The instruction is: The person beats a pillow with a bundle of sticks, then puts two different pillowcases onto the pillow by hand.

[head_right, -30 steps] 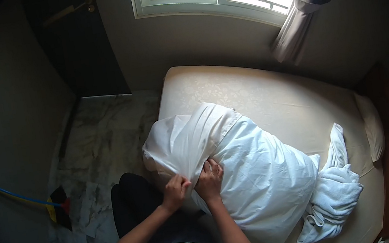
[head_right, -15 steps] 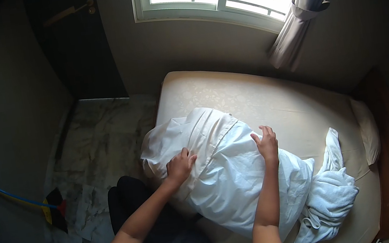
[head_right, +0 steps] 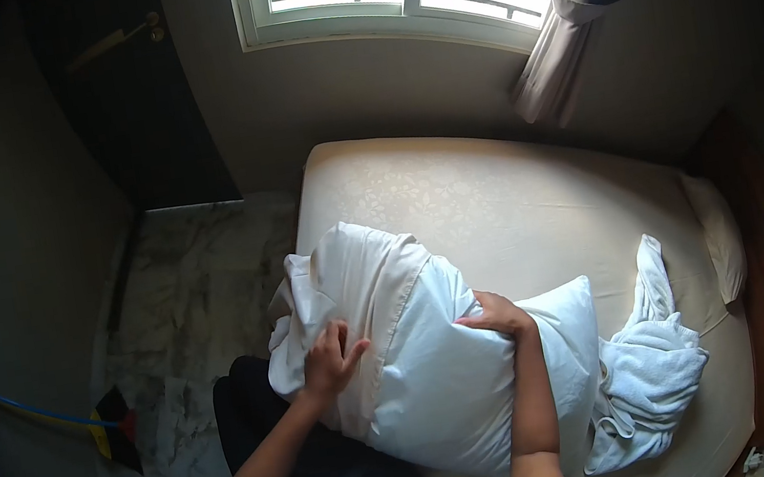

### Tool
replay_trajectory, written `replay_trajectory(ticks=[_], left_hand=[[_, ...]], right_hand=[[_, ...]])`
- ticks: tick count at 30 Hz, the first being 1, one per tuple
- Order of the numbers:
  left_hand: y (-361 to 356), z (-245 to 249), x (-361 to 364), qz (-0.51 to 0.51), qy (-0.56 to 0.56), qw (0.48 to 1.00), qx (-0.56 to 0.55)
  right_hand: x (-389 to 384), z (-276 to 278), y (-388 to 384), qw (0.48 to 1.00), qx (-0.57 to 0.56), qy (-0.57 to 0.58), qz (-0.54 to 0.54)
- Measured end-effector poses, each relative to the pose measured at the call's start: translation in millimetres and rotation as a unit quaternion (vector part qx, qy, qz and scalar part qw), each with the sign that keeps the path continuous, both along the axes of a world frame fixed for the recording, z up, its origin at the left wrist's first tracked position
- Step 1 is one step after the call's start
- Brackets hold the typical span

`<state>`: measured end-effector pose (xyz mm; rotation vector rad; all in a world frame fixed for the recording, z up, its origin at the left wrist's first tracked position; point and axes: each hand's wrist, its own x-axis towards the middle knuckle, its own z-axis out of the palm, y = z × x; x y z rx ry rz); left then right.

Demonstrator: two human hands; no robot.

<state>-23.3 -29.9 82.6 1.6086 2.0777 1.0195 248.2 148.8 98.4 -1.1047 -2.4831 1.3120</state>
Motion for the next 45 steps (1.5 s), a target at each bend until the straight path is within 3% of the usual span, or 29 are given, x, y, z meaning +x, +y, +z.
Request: replay_trajectory(ticks=[2, 5, 9, 10, 14, 17, 18, 20, 22, 23, 24, 25, 26, 28, 30, 32, 33, 36, 38, 40, 42, 45], left_hand=[[27.1, 13.0, -9.7, 0.045, 0.027, 0.995, 0.088], [51.0, 33.2, -7.8, 0.031, 0.091, 0.995, -0.025], [33.2, 42.1, 39.3, -0.115, 0.000, 0.986, 0.121], [26.1, 46.0, 50.4, -0.155, -0.036, 0.973, 0.167], [27.8, 68.8, 50.0, -0.153, -0.091, 0.945, 0.273], [42.5, 108.6, 48.2, -0.203, -0.102, 0.861, 0.455], [47.1, 119.4, 49.8, -0.215, -0.093, 0.820, 0.521], [48.7, 129.7, 50.0, -0.221, -0.127, 0.836, 0.485], [52.9, 132.4, 49.7, -0.247, -0.191, 0.858, 0.409], [54.5, 123.2, 45.6, -0.238, -0.241, 0.886, 0.315], [56.9, 116.6, 40.5, -0.226, -0.271, 0.898, 0.263], [57.6, 91.6, 29.5, -0.212, -0.216, 0.935, 0.186], [54.9, 56.2, 16.4, -0.193, -0.160, 0.963, 0.103], [38.2, 3.0, -6.0, -0.211, -0.209, 0.954, 0.031], [24.4, -15.0, -21.1, -0.166, -0.231, 0.957, -0.062], [8.5, -48.6, -44.1, -0.056, -0.220, 0.959, -0.171], [-6.3, -94.6, -48.6, -0.032, -0.258, 0.965, -0.026], [-21.7, -73.9, -63.8, 0.025, -0.066, 0.961, -0.267], [-37.5, -59.0, -60.1, 0.091, -0.091, 0.982, -0.136], [-39.7, -40.9, -54.1, 0.154, -0.112, 0.982, 0.015], [-34.4, -27.6, -50.9, 0.117, -0.079, 0.990, 0.001], [-24.1, -19.7, -36.5, 0.079, 0.039, 0.994, -0.060]], right_hand=[[-5.4, 12.7, -21.4, 0.998, 0.060, 0.022, 0.009], [-15.7, 52.8, -58.6, 0.995, 0.084, 0.022, -0.040], [-30.7, 75.9, -95.2, 0.963, 0.072, 0.132, -0.225], [-30.1, 83.8, -99.8, 0.957, 0.109, 0.122, -0.239], [-30.8, 147.1, -122.1, 0.908, 0.301, 0.110, -0.271], [-30.9, 204.4, -149.3, 0.764, 0.603, 0.068, -0.219], [-32.7, 215.4, -154.9, 0.714, 0.658, 0.080, -0.226], [-37.4, 228.0, -164.4, 0.603, 0.756, 0.100, -0.234], [-43.9, 220.5, -165.6, 0.565, 0.783, 0.095, -0.242], [-47.8, 212.6, -165.9, 0.547, 0.795, 0.093, -0.244], [-54.5, 202.1, -166.7, 0.567, 0.784, 0.055, -0.246], [-59.6, 185.4, -166.9, 0.611, 0.751, 0.033, -0.247], [-67.7, 147.0, -168.9, 0.736, 0.629, -0.059, -0.244], [-76.1, 95.6, -168.3, 0.825, 0.521, -0.071, -0.207], [-76.8, 75.6, -174.8, 0.863, 0.454, -0.115, -0.191], [-79.1, 17.9, -181.6, 0.908, 0.357, -0.155, -0.153], [-82.2, -2.2, -189.1, 0.926, 0.316, -0.165, -0.129], [-91.5, -26.4, -191.6, 0.949, 0.241, -0.195, -0.051], [-94.4, -18.2, -179.0, 0.961, 0.187, -0.201, -0.010], [-103.2, 4.0, -161.7, 0.961, 0.219, -0.167, -0.013], [-109.6, 15.8, -143.8, 0.965, 0.248, -0.081, -0.029], [-126.2, 15.9, -127.4, 0.919, 0.383, -0.091, 0.002]])
